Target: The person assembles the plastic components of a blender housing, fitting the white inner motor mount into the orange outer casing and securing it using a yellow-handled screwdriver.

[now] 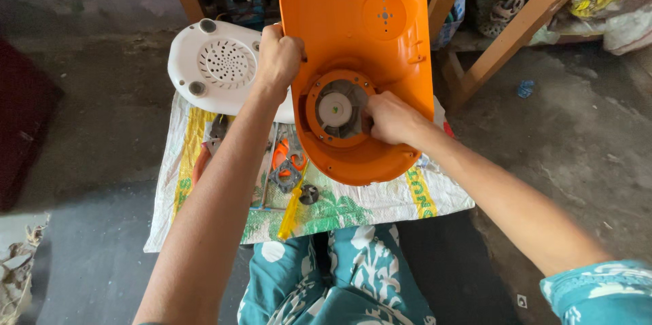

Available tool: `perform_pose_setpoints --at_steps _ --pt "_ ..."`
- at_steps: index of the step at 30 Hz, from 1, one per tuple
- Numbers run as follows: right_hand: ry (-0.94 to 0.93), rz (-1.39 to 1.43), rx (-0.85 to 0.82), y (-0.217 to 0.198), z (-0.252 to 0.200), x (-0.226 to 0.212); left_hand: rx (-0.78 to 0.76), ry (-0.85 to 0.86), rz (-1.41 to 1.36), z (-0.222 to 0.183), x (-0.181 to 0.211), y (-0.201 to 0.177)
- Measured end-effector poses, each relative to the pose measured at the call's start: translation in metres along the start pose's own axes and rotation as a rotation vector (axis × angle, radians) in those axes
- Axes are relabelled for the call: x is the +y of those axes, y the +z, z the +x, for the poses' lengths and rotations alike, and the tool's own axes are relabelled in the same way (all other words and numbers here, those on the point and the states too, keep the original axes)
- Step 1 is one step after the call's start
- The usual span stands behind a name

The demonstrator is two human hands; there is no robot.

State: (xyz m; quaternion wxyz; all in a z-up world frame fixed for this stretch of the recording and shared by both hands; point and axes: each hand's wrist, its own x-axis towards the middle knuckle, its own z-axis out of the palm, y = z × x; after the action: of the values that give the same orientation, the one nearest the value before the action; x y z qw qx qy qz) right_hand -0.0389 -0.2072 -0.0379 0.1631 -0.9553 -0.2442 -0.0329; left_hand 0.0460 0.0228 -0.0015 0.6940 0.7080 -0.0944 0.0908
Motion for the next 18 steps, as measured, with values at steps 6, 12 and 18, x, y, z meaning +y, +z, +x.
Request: perform_pose_setpoints --at_steps 6,12,18 --pt "0.130 -0.150 -0.139 0.021 0.019 0.026 0.037 -0.018 0.020 0.001 0.000 0.000" --pt "0.115 -0.274 -0.129 0.020 0.017 0.020 0.064 -0.035 -0.002 0.001 0.002 0.002" --pt "0.122 -0.241 -0.153 0.013 0.018 0.019 0.077 -0.039 0.045 -0.002 0.004 0.002"
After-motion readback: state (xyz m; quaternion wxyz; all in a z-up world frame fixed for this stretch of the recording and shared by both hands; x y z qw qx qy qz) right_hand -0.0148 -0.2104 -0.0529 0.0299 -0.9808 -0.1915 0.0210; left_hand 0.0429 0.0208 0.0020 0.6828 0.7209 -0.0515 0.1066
